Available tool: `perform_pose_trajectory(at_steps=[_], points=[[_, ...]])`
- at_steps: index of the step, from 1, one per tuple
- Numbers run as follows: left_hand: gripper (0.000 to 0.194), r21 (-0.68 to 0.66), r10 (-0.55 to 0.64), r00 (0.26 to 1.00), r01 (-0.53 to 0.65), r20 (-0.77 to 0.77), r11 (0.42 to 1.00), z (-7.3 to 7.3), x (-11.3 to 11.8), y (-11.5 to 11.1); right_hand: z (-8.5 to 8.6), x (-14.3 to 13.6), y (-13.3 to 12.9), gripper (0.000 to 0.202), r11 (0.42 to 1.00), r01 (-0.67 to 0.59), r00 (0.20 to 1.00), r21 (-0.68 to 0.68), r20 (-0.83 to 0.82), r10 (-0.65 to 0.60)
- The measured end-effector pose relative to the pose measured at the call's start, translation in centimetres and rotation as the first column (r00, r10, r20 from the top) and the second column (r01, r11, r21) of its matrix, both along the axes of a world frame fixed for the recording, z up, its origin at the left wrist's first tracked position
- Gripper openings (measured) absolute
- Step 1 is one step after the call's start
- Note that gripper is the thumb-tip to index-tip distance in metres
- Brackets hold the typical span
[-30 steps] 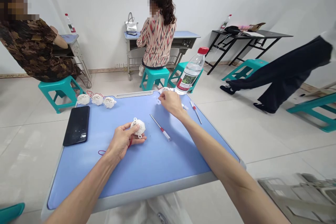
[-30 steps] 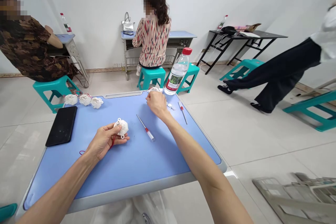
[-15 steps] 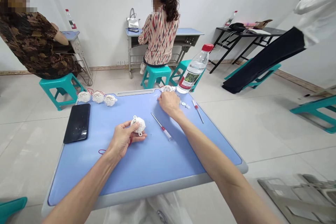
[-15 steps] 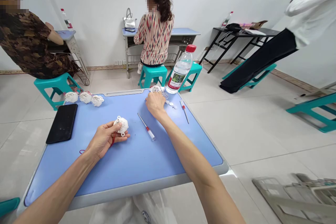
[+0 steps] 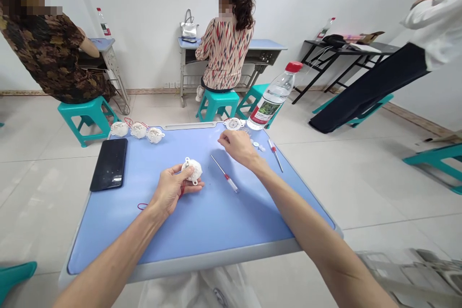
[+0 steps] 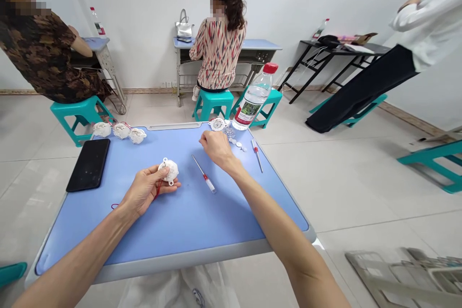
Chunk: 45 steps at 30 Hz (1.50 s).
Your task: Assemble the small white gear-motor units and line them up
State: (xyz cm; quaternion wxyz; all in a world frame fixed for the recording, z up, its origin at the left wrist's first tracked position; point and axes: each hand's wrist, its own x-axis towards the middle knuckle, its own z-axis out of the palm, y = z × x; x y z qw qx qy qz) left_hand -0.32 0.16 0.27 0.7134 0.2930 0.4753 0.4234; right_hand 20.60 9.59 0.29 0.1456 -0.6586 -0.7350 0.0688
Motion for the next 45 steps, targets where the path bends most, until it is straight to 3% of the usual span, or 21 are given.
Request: perform_pose_trajectory(at_steps=[5,8,18,28,38,45], points=[[0.020,-0.011,0.013,1.000,-0.013,-0.007,1.000,0.0,0.1,-0.1,0.9,-0.7,-2.8,0.015,0.988,-0.130,0.927,0.088,-0.343,0.153],[0.021,-0.008,0.003,1.000,-0.004,-0.015,1.000,-0.1,0.1,0.0,0.8,-1.4,-3.9,0.015,0.972,-0.196,0.882,0.133,-0.409,0.234],[0.021,-0.016,0.013,0.999,-0.013,-0.029,1.000,-0.2,0.0,-0.2,0.4,-1.8,-4.9,0.023,0.920,-0.313,0.808,0.236,-0.443,0.388],[0.015,-0.020,0.046,0.999,-0.047,-0.016,0.999,-0.2,0.1,-0.2,1.7,-3.2,-7.4,0.023,0.779,-0.455,0.705,0.431,-0.361,0.611],[0.013,-0.007,0.024,1.000,-0.024,-0.001,1.000,-0.2,0.0,-0.2,1.3,-3.8,-7.8,0.023,0.723,-0.539,0.649,0.432,-0.334,0.684],[0.014,-0.009,0.033,0.999,-0.033,0.001,0.999,-0.4,0.0,-0.2,1.2,-3.7,-7.8,0.023,0.723,-0.559,0.682,0.406,-0.271,0.680]])
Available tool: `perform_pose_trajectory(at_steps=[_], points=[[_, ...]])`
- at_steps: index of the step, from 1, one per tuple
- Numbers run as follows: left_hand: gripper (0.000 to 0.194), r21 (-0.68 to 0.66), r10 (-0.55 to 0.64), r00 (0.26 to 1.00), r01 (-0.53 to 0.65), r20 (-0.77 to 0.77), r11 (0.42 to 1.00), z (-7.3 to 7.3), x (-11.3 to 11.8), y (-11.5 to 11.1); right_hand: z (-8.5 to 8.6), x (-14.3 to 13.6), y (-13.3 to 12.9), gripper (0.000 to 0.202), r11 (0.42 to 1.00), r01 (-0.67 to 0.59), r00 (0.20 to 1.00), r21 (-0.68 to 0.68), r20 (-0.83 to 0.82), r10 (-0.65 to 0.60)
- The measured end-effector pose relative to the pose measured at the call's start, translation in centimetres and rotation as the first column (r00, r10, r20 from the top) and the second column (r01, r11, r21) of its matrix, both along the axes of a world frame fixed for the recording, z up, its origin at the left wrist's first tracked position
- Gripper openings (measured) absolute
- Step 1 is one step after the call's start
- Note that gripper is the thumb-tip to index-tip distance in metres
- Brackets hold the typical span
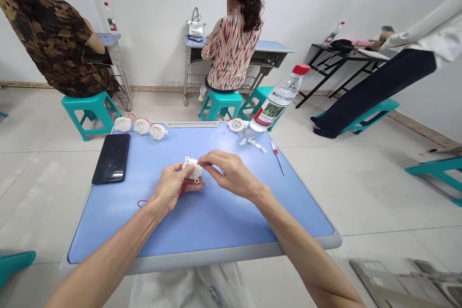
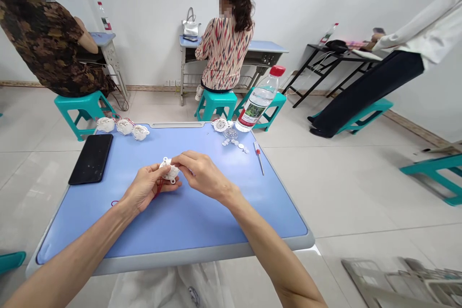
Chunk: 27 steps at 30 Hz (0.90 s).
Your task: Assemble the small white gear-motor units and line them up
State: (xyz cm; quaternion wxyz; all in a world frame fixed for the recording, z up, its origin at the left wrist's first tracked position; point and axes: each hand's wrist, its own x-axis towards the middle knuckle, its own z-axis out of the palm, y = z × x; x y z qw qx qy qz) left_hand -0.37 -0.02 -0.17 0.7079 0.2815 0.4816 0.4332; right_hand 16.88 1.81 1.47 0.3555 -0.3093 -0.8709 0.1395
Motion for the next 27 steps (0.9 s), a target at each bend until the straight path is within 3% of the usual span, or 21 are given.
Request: perform_pose_trajectory(at_steps=[14,27], points=[[0.015,-0.008,0.010,1.000,-0.010,0.003,1.000,0.20,0.07,-0.03,0.31,0.30,0.08,0.018,0.999,0.029,0.988,0.026,0.149,-0.033],[0.013,-0.004,0.019,1.000,-0.019,0.009,1.000,0.14,0.12,-0.08,0.36,0.07,0.04,0.014,1.000,0.029,0.985,0.010,0.170,-0.030]])
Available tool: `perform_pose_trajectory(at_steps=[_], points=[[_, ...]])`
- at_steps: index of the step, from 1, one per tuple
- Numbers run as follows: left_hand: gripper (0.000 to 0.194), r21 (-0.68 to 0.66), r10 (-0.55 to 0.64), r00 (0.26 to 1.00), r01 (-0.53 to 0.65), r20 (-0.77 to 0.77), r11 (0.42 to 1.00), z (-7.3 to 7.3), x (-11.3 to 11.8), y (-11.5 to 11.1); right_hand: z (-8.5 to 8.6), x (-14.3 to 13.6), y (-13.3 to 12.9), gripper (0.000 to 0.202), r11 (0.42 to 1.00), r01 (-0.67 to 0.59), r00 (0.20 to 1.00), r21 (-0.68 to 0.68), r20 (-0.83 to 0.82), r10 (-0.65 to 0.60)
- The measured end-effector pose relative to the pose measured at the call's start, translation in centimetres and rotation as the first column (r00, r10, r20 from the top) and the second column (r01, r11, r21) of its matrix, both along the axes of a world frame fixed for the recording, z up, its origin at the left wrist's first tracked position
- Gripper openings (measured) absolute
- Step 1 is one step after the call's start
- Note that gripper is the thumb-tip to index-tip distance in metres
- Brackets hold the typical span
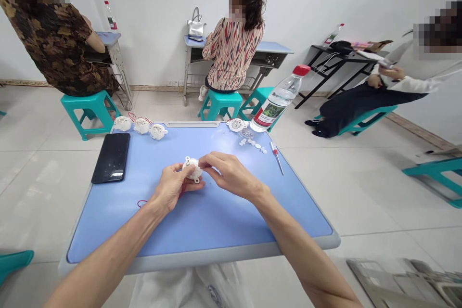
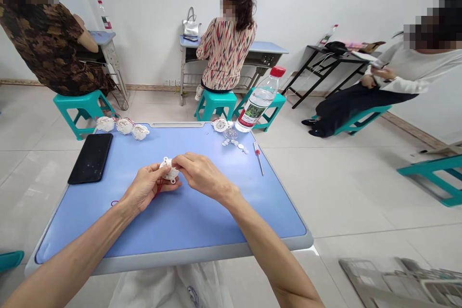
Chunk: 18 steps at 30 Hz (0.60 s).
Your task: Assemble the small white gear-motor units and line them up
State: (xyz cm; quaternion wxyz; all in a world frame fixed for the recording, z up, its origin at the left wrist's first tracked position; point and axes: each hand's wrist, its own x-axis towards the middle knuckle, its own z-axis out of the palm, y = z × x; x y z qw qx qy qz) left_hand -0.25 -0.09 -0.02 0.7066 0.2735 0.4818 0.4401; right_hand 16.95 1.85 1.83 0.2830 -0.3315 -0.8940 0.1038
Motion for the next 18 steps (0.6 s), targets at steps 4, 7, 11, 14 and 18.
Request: perform_pose_trajectory(at_steps=[4,7,11,14,18], points=[[0.011,-0.004,0.004,1.000,-0.004,0.008,1.000,0.09,0.05,-0.04,-0.11,-0.03,-0.05,0.014,1.000,0.004,1.000,0.006,0.010,-0.004],[0.012,-0.012,0.005,1.000,-0.005,0.016,1.000,0.04,0.02,-0.04,-0.21,-0.10,-0.07,0.015,1.000,0.008,1.000,0.017,0.013,-0.008],[0.014,0.000,-0.003,1.000,0.003,0.027,1.000,-0.10,-0.05,-0.01,-0.31,-0.25,-0.07,0.015,1.000,0.013,1.000,0.003,0.018,-0.013],[0.014,0.000,0.000,1.000,0.000,0.025,1.000,-0.18,-0.06,0.01,-0.45,-0.31,-0.06,0.018,1.000,0.013,1.000,0.011,0.011,-0.014],[0.016,-0.005,0.009,1.000,-0.009,0.025,1.000,-0.22,-0.05,0.04,-0.64,-0.32,-0.06,0.022,1.000,0.019,1.000,0.008,0.000,-0.019]])
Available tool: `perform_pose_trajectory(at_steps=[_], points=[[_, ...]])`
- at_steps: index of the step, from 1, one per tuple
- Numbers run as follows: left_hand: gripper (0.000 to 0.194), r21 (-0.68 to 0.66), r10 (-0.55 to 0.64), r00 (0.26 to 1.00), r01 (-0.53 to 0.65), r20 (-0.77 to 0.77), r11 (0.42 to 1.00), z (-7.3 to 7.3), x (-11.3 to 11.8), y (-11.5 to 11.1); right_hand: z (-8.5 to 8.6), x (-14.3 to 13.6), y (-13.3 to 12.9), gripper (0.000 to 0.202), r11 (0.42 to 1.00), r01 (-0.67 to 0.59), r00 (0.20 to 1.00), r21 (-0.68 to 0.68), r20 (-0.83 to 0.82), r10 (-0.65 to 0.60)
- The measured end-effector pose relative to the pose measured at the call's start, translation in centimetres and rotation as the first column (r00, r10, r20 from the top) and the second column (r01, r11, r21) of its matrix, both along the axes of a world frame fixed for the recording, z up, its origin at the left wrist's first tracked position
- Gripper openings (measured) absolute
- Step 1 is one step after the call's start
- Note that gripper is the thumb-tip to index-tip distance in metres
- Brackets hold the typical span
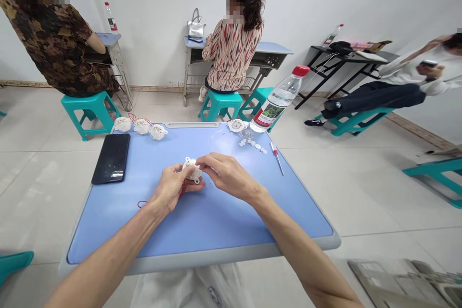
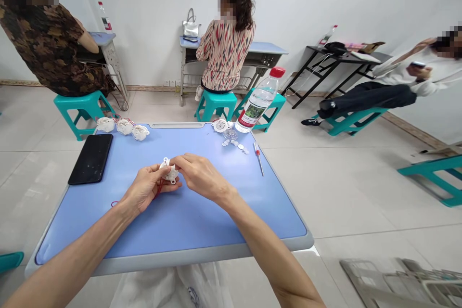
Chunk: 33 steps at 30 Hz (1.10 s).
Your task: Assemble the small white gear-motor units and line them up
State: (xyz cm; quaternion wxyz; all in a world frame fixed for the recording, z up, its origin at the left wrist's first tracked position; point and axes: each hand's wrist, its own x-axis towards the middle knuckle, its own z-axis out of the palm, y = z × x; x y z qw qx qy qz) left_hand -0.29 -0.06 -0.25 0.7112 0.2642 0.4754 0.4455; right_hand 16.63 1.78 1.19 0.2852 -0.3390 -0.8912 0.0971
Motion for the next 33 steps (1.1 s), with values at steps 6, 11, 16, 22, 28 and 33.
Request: perform_pose_trajectory(at_steps=[6,11,16,22,28,33], points=[[0.013,-0.003,0.002,1.000,-0.002,-0.003,1.000,0.1,0.0,0.0,0.1,0.0,0.1,0.021,0.999,-0.010,1.000,-0.035,-0.010,0.010],[0.016,0.012,0.000,1.000,0.000,0.016,1.000,0.1,-0.1,-0.1,-0.1,0.2,0.3,0.020,0.999,-0.036,0.999,-0.039,-0.033,0.035],[0.018,0.019,-0.006,1.000,0.006,0.022,1.000,-0.1,-0.1,-0.1,-0.1,0.2,0.3,0.021,0.997,-0.055,0.997,-0.060,-0.048,0.052],[0.016,0.010,-0.003,1.000,0.003,0.011,1.000,-0.1,0.0,0.0,0.3,0.5,0.3,0.024,0.995,-0.043,0.998,-0.093,-0.039,0.039],[0.013,-0.012,-0.002,1.000,0.002,-0.012,1.000,0.3,0.0,-0.1,0.3,1.5,0.6,0.020,1.000,-0.003,0.999,-0.018,0.032,0.004],[0.013,-0.003,-0.011,1.000,0.011,-0.013,1.000,0.3,0.0,-0.1,0.3,1.2,0.6,0.021,0.999,-0.027,0.993,0.038,0.118,0.022]])
